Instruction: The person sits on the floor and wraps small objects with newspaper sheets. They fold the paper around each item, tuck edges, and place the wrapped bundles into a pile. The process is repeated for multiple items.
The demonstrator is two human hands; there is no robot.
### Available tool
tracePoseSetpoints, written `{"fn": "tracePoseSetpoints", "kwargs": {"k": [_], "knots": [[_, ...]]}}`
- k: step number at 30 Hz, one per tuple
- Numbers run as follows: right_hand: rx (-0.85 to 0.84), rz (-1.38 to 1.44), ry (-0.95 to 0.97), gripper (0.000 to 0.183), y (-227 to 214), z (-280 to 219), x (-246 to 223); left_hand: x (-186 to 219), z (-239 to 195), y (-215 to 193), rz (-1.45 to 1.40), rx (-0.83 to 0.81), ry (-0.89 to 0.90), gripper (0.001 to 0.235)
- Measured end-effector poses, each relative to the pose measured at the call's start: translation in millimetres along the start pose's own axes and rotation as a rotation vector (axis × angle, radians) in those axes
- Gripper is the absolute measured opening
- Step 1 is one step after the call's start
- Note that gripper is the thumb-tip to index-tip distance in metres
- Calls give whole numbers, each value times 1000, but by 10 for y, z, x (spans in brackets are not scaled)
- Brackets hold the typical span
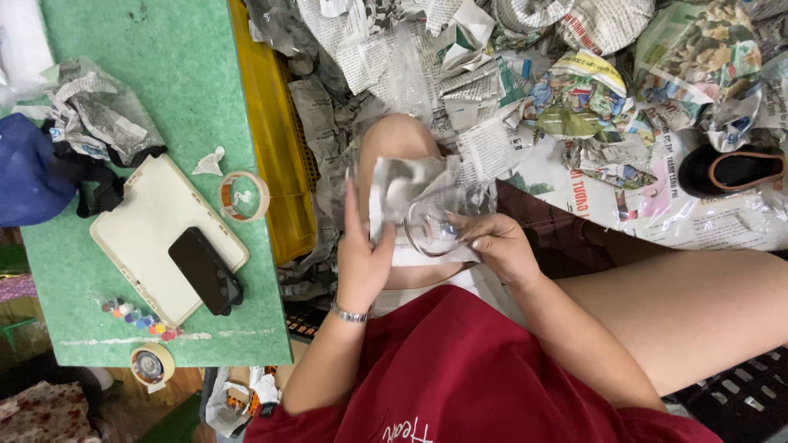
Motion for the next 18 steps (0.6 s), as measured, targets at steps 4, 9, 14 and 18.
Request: {"fn": "tracePoseSetpoints", "kwargs": {"k": [4,9,14,18], "knots": [[121,-99,180,11,-36,-3,105,-267,-281,-9,92,-104,-346,94],[65,-241,114,7,143,4,2,-216,-384,-108,-47,42,-47,85],[-83,-535,178,10,309,-58,-27,7,-633,-252,481,368,384,67],[-121,-517,228,11,236,-82,-27,271,-877,-12,644,60,1056,56]]}}
Point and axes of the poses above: each hand's wrist, its own z-axis towards the middle knuckle, its own y-axis out of the palm, x = y × z, the point moved 7 cm from there along z, towards the middle knuckle, and after that the axes turned 4 degrees about z, right-handed, at the moved point
